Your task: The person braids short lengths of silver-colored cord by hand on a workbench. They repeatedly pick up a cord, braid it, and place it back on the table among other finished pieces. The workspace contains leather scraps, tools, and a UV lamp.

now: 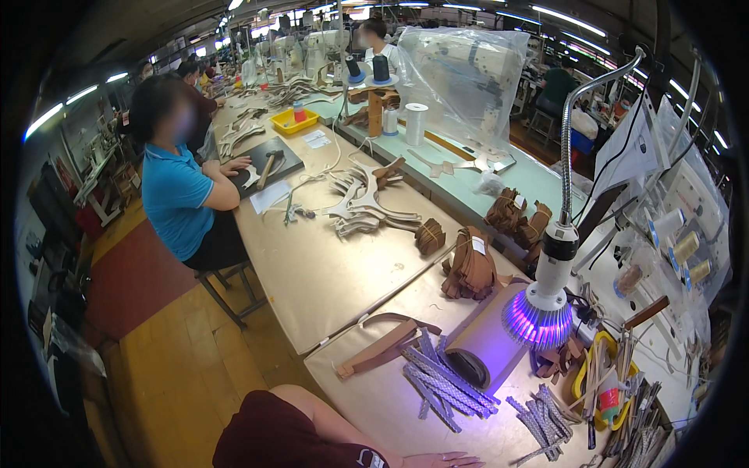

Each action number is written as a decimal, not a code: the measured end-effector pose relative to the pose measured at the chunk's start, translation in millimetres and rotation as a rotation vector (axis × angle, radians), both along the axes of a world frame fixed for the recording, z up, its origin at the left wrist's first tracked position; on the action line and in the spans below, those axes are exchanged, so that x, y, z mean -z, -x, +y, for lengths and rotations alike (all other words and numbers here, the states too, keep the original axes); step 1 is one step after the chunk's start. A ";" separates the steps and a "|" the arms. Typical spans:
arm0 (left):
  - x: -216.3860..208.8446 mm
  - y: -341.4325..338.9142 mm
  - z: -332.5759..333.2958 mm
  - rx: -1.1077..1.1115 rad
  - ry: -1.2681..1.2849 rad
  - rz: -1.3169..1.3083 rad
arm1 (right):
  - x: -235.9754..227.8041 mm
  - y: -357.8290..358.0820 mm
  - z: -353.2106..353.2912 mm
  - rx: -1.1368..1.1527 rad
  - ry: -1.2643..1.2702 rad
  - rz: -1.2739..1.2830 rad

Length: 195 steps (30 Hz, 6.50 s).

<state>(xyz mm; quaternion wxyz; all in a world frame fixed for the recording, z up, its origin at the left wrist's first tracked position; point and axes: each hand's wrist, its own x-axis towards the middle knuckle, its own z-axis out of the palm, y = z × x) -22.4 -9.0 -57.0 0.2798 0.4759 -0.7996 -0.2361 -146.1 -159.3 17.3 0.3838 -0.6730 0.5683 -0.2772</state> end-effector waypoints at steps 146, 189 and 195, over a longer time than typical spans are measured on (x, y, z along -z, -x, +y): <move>-79.8 -28.1 -23.1 -0.023 0.082 -0.595 | -27.2 23.0 86.7 0.071 -0.211 0.369; -65.0 17.9 -4.6 -0.008 0.016 -0.637 | -33.4 58.9 101.6 0.142 -0.260 0.374; -66.1 16.0 -6.9 0.012 -0.010 -0.633 | -34.7 59.6 100.2 0.133 -0.279 0.408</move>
